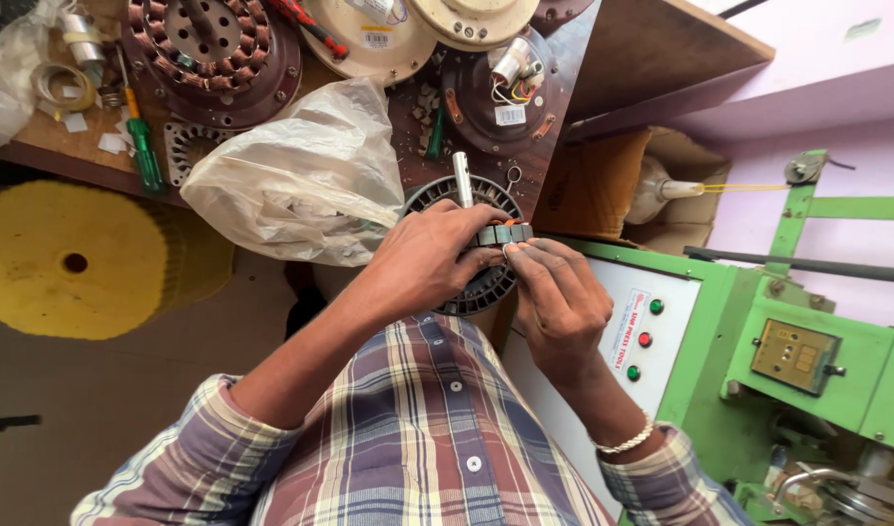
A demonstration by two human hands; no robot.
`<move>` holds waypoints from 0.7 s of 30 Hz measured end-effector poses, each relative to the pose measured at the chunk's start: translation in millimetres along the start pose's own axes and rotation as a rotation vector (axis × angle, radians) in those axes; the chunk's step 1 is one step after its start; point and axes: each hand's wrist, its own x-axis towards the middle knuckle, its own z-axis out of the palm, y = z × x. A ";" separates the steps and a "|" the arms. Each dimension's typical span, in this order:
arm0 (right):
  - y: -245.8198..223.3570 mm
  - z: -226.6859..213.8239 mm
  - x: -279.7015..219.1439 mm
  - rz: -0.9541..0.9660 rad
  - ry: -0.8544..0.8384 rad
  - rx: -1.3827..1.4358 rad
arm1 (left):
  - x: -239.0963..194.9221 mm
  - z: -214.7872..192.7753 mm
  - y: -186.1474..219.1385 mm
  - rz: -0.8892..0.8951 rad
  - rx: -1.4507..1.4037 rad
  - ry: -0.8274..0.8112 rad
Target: The person assembles a motor stator by inserting small white insulating pieces into slots between copper windings. They repeatedly pick pieces from a plastic bag, place them into the stator, and occasionally use a screwdriver to adjust the components. The stator is held and rotated as needed during the process.
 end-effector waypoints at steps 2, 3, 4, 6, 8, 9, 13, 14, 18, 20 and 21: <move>1.9 5.6 -3.4 -0.002 0.045 -0.009 | 1.0 -0.8 0.2 -0.013 0.008 -0.013; 3.8 7.8 -5.0 -0.020 0.055 -0.008 | 2.1 -1.0 0.1 -0.011 0.008 -0.014; 6.0 9.2 -7.0 -0.034 0.066 -0.008 | 3.0 -0.7 0.2 -0.006 0.009 -0.019; 11.2 12.1 -10.3 -0.058 0.083 -0.013 | 3.1 -1.8 -0.6 0.013 0.015 -0.029; 16.1 15.4 -12.5 -0.081 0.094 -0.023 | 4.2 -3.2 -1.2 0.013 0.027 -0.049; 17.2 16.4 -14.5 -0.071 0.104 -0.058 | 5.3 -3.8 -1.5 0.004 0.035 -0.064; 25.8 25.0 -17.5 -0.014 0.150 0.004 | 4.7 -3.0 -6.8 0.028 0.072 -0.084; 29.2 27.2 -17.1 0.009 0.164 0.066 | 3.1 -1.9 -8.6 0.087 0.024 -0.044; 42.4 32.6 -15.7 0.285 0.078 0.461 | -5.8 12.5 -12.7 0.209 -0.054 0.188; 50.0 35.2 -15.1 0.320 -0.064 0.627 | -12.8 23.6 -14.4 0.224 -0.022 0.328; 52.8 36.3 -15.5 0.331 -0.079 0.650 | -16.5 29.1 -15.1 0.237 -0.002 0.393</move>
